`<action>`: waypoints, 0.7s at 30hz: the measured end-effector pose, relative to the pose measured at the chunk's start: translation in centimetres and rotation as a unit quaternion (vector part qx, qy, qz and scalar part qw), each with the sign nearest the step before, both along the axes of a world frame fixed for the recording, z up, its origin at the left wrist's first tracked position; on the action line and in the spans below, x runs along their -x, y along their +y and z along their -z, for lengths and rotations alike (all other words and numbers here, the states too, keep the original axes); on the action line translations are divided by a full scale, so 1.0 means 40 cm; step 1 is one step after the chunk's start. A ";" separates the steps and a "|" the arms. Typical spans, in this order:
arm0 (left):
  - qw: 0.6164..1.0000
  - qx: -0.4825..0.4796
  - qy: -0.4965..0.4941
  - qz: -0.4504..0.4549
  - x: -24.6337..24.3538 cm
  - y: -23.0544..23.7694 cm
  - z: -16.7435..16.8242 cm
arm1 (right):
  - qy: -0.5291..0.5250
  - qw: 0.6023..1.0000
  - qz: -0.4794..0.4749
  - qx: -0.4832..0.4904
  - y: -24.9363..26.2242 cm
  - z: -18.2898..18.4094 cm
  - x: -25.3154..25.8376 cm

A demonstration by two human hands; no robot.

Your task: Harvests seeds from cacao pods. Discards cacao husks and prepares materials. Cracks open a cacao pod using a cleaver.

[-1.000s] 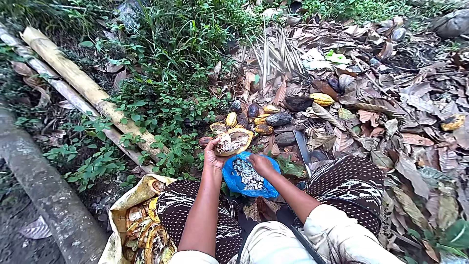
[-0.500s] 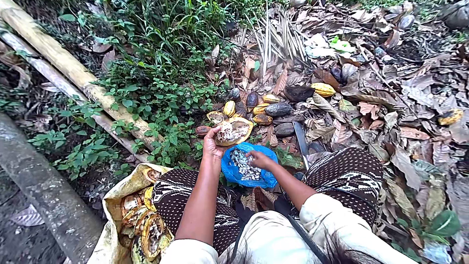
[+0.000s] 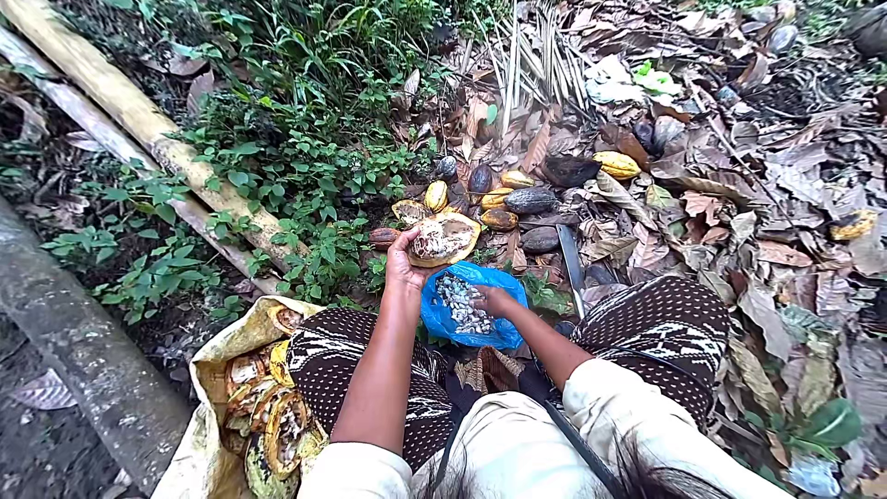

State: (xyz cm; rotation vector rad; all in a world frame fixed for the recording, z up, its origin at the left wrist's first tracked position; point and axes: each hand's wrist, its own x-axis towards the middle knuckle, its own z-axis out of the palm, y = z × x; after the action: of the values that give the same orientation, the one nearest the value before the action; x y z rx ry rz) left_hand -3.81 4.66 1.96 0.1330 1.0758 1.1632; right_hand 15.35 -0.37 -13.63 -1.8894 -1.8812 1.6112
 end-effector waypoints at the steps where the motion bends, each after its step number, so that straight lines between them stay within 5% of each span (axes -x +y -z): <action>1: 1.000 -0.001 -0.001 -0.001 0.000 0.000 0.000 | 0.024 0.999 0.009 0.022 -0.002 -0.008 -0.002; 11: 1.000 0.012 0.000 -0.003 -0.002 0.002 -0.001 | 0.052 0.996 0.042 0.056 -0.002 -0.045 0.019; 17: 1.000 0.007 0.001 -0.003 0.000 0.001 -0.003 | 0.040 0.997 0.062 -0.023 -0.003 -0.026 0.033; 21: 1.000 0.010 0.001 -0.006 0.003 0.002 -0.002 | 0.070 0.992 0.089 0.048 -0.006 -0.026 0.013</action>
State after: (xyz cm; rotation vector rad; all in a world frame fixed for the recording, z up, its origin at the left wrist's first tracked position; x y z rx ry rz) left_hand -3.94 4.75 2.05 0.1113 1.0916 1.1630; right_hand 14.84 -0.60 -12.61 -1.8631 -1.5621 1.7542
